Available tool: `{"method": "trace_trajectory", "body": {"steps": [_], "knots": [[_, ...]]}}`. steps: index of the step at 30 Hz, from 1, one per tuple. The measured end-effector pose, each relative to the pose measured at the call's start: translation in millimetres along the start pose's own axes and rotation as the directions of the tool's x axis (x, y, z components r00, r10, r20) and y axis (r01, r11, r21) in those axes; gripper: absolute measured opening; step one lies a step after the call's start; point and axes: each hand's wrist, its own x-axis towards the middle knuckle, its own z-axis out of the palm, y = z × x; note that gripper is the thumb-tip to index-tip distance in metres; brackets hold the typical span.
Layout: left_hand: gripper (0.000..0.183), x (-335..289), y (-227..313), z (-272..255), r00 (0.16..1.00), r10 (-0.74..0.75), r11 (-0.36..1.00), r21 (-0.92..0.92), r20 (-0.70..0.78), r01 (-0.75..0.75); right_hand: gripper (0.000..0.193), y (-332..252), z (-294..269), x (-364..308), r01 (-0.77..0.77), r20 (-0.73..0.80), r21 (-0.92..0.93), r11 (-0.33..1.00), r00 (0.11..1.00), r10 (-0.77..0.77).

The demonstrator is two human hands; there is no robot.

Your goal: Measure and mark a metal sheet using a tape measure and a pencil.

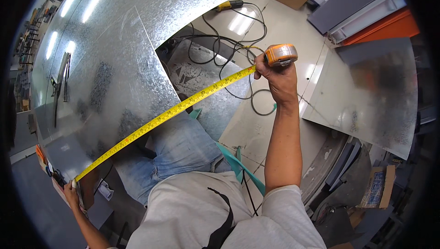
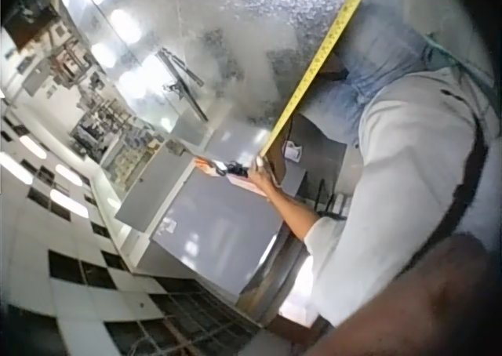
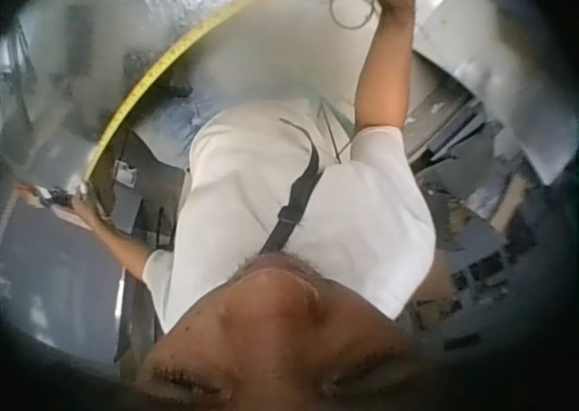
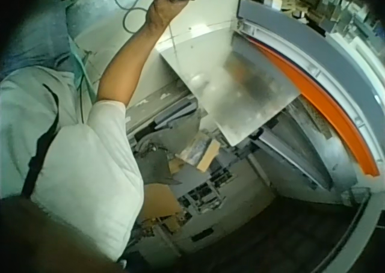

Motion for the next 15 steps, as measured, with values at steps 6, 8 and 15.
{"method": "trace_trajectory", "body": {"steps": [6,8,15], "knots": [[0.031,-4.1,-3.6,6.6,0.998,-0.001,0.998,-0.068,-0.069,-0.004,0.04,-1.3,1.5,-0.8,0.001,-0.026,-0.005,1.0,1.0,-0.001],[0.032,-7.2,-7.0,9.9,0.996,0.045,0.997,-0.063,-0.08,-0.05,0.038,-2.8,3.1,-1.8,0.009,-0.044,-0.019,1.0,0.999,-0.01],[0.042,-13.5,-22.9,29.5,0.978,0.068,0.995,-0.055,-0.195,-0.08,0.031,-15.5,15.0,2.1,0.09,0.026,-0.014,0.996,0.996,-0.09]]}}
